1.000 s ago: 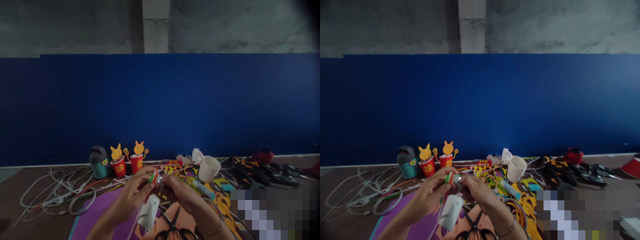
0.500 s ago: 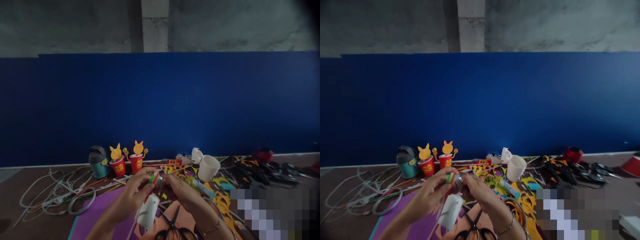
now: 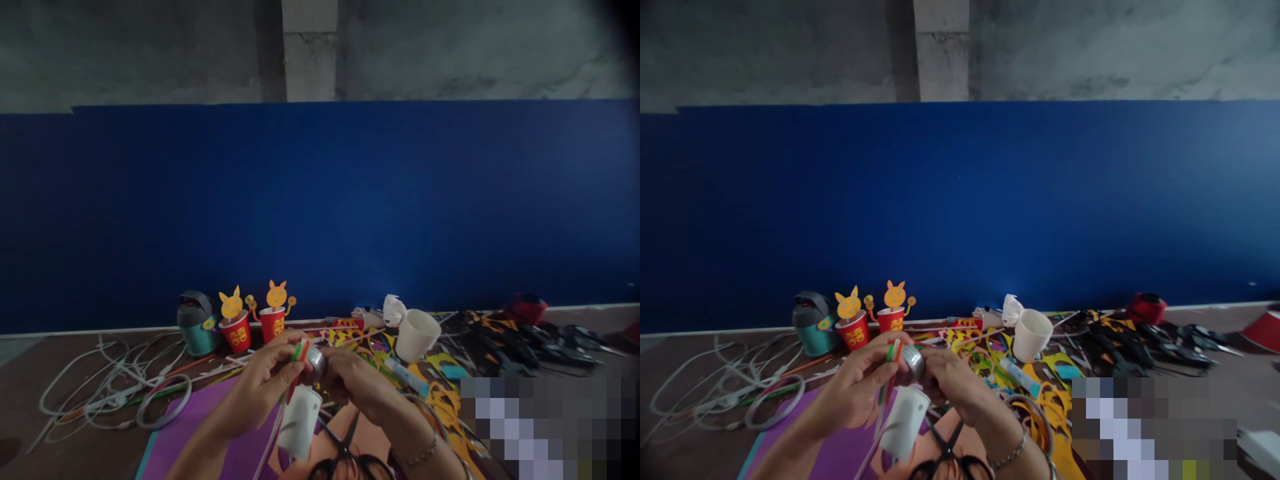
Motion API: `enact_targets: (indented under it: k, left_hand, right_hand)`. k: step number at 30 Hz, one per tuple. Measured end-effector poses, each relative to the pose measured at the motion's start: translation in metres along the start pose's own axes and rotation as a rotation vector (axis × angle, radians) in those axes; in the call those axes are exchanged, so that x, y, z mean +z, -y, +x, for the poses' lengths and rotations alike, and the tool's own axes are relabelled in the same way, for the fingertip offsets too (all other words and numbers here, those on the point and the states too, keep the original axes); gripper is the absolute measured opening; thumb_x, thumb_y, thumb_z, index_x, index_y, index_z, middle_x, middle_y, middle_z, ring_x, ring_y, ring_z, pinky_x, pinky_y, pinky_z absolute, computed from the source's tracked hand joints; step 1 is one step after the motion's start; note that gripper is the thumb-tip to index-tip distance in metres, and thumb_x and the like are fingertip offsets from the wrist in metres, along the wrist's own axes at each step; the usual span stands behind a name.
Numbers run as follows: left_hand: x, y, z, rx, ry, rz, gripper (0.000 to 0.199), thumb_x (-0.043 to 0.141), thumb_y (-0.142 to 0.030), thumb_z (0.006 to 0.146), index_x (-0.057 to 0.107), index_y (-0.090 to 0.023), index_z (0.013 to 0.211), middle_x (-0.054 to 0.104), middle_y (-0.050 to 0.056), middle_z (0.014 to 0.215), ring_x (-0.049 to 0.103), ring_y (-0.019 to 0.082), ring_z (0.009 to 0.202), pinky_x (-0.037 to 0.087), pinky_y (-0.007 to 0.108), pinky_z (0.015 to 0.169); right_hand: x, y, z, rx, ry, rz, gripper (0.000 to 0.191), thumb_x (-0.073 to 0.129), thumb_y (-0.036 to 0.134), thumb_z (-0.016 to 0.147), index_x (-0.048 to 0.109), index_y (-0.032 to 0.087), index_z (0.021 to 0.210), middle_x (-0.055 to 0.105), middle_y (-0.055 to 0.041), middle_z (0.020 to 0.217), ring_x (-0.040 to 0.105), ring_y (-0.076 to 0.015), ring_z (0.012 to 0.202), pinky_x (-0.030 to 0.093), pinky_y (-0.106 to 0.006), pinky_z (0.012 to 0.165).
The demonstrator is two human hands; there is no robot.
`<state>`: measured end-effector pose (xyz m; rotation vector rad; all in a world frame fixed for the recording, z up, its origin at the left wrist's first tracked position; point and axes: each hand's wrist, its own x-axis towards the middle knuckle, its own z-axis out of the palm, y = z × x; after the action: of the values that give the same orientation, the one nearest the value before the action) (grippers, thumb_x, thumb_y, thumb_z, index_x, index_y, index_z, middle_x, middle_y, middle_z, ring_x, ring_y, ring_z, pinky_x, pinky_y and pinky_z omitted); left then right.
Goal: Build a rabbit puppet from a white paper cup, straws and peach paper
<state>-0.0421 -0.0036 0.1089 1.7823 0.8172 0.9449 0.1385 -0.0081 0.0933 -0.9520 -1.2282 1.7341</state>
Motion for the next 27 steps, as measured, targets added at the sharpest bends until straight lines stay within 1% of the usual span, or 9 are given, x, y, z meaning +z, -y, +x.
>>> enact_targets:
  k: [3,6,9,13,16,18,20,22,27]
  left_hand:
    - [-0.002,-0.002,0.000,-0.008,0.020,-0.011,0.028,0.052,-0.036,0.088,0.067,-0.014,0.078,0.054,0.011,0.120,0.059,0.020,0.089,0.048,0.029,0.078]
    - [-0.003,0.000,-0.001,0.022,0.006,0.035,0.026,0.053,-0.034,0.088,0.069,-0.015,0.080,0.054,0.012,0.122,0.057,0.024,0.100,0.047,0.031,0.085]
    - [-0.002,0.005,0.000,0.026,-0.014,0.079,0.024,0.053,-0.032,0.088,0.070,-0.016,0.084,0.054,0.012,0.126,0.053,0.026,0.112,0.043,0.033,0.094]
    - [-0.003,0.008,0.002,0.031,-0.021,0.122,0.023,0.052,-0.031,0.089,0.070,-0.017,0.089,0.055,0.012,0.126,0.052,0.025,0.115,0.042,0.032,0.096]
    - [-0.003,0.004,0.002,0.060,-0.047,0.215,0.024,0.049,-0.031,0.091,0.069,-0.017,0.090,0.056,0.011,0.124,0.053,0.024,0.112,0.043,0.031,0.093]
    - [-0.003,0.000,0.002,0.100,-0.063,0.332,0.024,0.047,-0.030,0.091,0.068,-0.019,0.094,0.056,0.009,0.124,0.055,0.023,0.110,0.044,0.030,0.092]
    - [-0.002,-0.003,0.001,0.148,-0.063,0.457,0.022,0.046,-0.027,0.092,0.066,-0.022,0.100,0.056,0.007,0.124,0.057,0.021,0.109,0.044,0.030,0.092]
    - [-0.001,-0.003,0.000,0.187,-0.028,0.560,0.023,0.044,-0.021,0.091,0.063,-0.024,0.104,0.055,0.006,0.128,0.058,0.020,0.108,0.045,0.030,0.091]
    - [0.003,0.006,-0.001,0.222,0.058,0.718,0.026,0.043,-0.015,0.089,0.061,-0.022,0.106,0.051,0.008,0.137,0.066,0.021,0.095,0.049,0.028,0.078]
  right_hand:
    - [-0.004,-0.001,-0.001,0.036,0.078,0.036,0.023,0.042,0.035,0.074,0.055,0.016,0.070,0.044,0.0039,0.056,0.036,-0.0074,0.045,0.022,-0.022,0.042]
    - [-0.007,-0.006,0.002,0.066,0.008,-0.007,0.033,0.045,0.046,0.079,0.055,0.016,0.068,0.047,0.0039,0.054,0.038,-0.0071,0.043,0.023,-0.021,0.041]
    - [-0.008,-0.012,0.007,0.074,0.022,0.000,0.030,0.046,0.041,0.077,0.056,0.015,0.068,0.048,0.0039,0.054,0.040,-0.0068,0.043,0.025,-0.020,0.042]
    - [-0.010,-0.014,0.009,0.076,0.023,0.023,0.026,0.043,0.035,0.077,0.056,0.014,0.068,0.047,0.0039,0.053,0.040,-0.0064,0.043,0.026,-0.019,0.042]
    - [-0.008,-0.008,0.007,0.018,-0.007,-0.044,0.026,0.045,0.039,0.081,0.056,0.016,0.080,0.053,0.0038,0.056,0.045,-0.0076,0.043,0.029,-0.019,0.041]
    - [-0.007,-0.003,0.005,-0.033,-0.079,-0.094,0.027,0.047,0.043,0.082,0.055,0.018,0.088,0.057,0.0034,0.062,0.049,-0.0083,0.044,0.029,-0.018,0.040]
    - [-0.005,0.000,0.005,-0.079,-0.174,-0.157,0.027,0.048,0.044,0.082,0.054,0.018,0.083,0.059,0.0031,0.063,0.050,-0.0079,0.043,0.028,-0.018,0.038]
    - [-0.005,-0.001,0.006,-0.127,-0.216,-0.234,0.026,0.047,0.041,0.082,0.054,0.017,0.072,0.057,0.0033,0.058,0.049,-0.0075,0.042,0.029,-0.018,0.038]
    - [-0.011,-0.011,0.012,-0.161,-0.175,-0.368,0.019,0.044,0.025,0.077,0.052,0.018,0.063,0.051,0.0055,0.046,0.047,-0.0080,0.039,0.035,-0.018,0.039]
